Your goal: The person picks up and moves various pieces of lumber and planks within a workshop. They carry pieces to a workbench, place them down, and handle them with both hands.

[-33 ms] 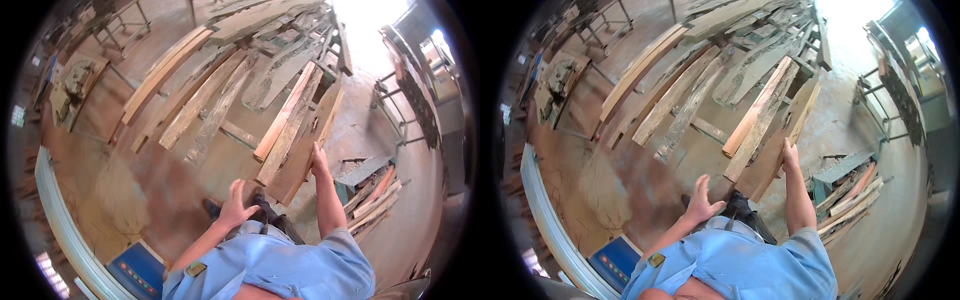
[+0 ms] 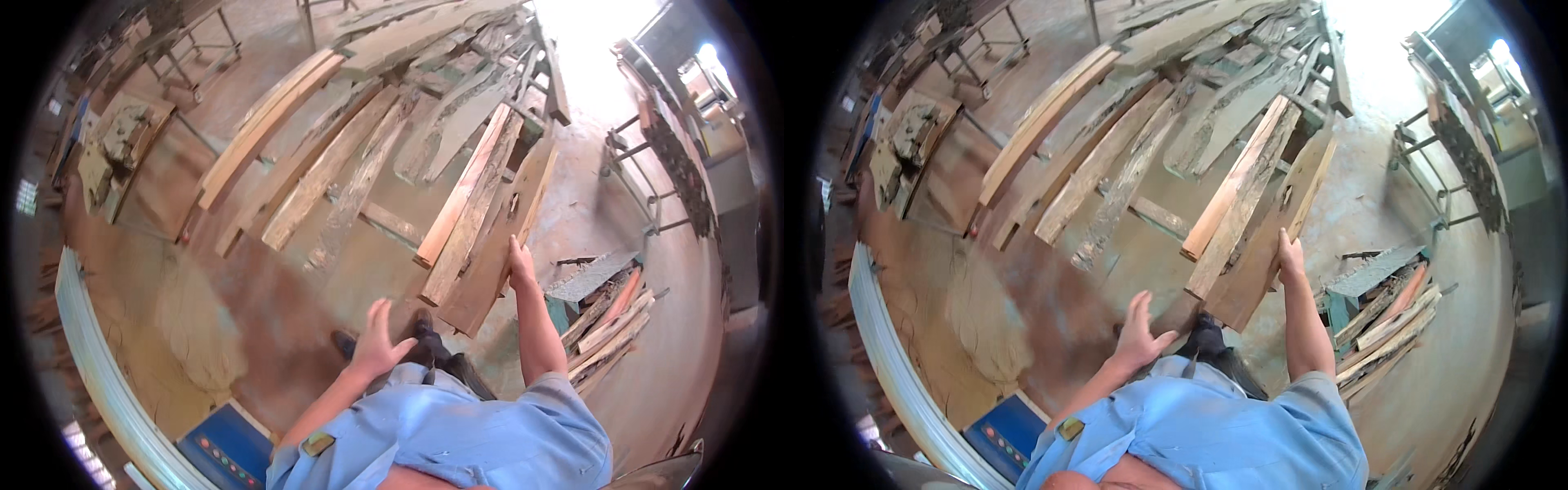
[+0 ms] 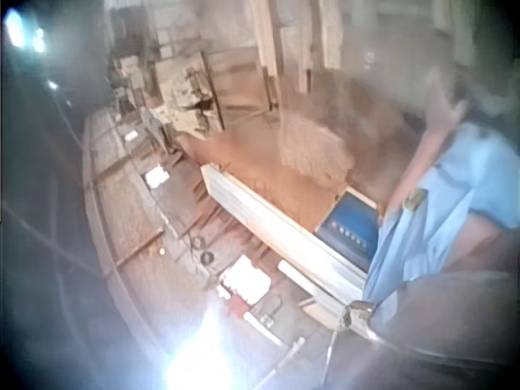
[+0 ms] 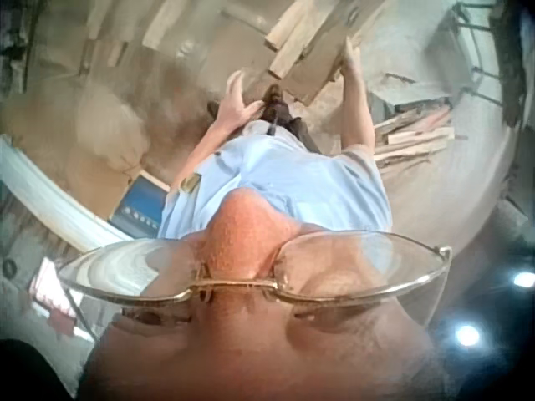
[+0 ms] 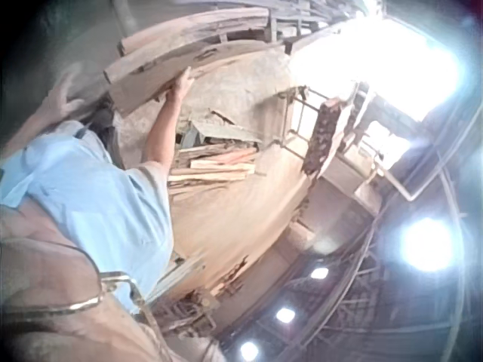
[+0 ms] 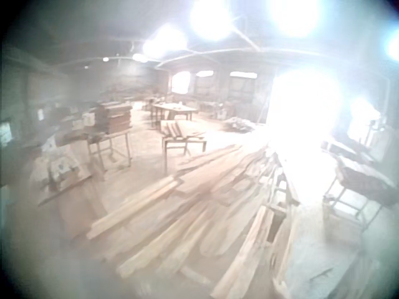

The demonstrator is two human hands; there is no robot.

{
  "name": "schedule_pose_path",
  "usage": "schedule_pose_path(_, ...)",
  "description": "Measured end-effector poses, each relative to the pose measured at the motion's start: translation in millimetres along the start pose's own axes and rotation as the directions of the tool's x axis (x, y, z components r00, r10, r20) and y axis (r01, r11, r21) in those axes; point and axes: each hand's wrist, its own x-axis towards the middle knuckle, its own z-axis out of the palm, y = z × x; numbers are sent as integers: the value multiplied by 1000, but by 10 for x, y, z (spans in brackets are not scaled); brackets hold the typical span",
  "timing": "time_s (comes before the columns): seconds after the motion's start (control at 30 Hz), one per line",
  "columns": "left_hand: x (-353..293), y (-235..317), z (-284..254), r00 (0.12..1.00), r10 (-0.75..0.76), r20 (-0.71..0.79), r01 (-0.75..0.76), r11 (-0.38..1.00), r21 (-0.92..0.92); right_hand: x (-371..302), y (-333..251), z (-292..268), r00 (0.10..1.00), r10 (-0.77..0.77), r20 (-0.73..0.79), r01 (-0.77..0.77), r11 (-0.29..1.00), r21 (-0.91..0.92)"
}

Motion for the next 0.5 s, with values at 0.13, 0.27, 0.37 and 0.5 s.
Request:
schedule_pose_path(0.13,-432,-398,-690,991,-80,-104,76,996,-47,-182,27,66,966,-250,-64,156,762,-628)
schedule_pose_path(0.27,-752,-805,-1244,966,-159,-205,142,985,-94,-318,222,264,802,-595,-44,308,476,-824)
schedule_pose_path(0.37,-777,-924,-1535,935,-240,-261,208,968,-143,-408,401,293,750,-657,-75,328,469,-820)
schedule_pose_path(0.5,-755,-1138,-1742,894,-275,-354,218,957,-194,-596,372,476,826,-549,-129,268,584,-766)
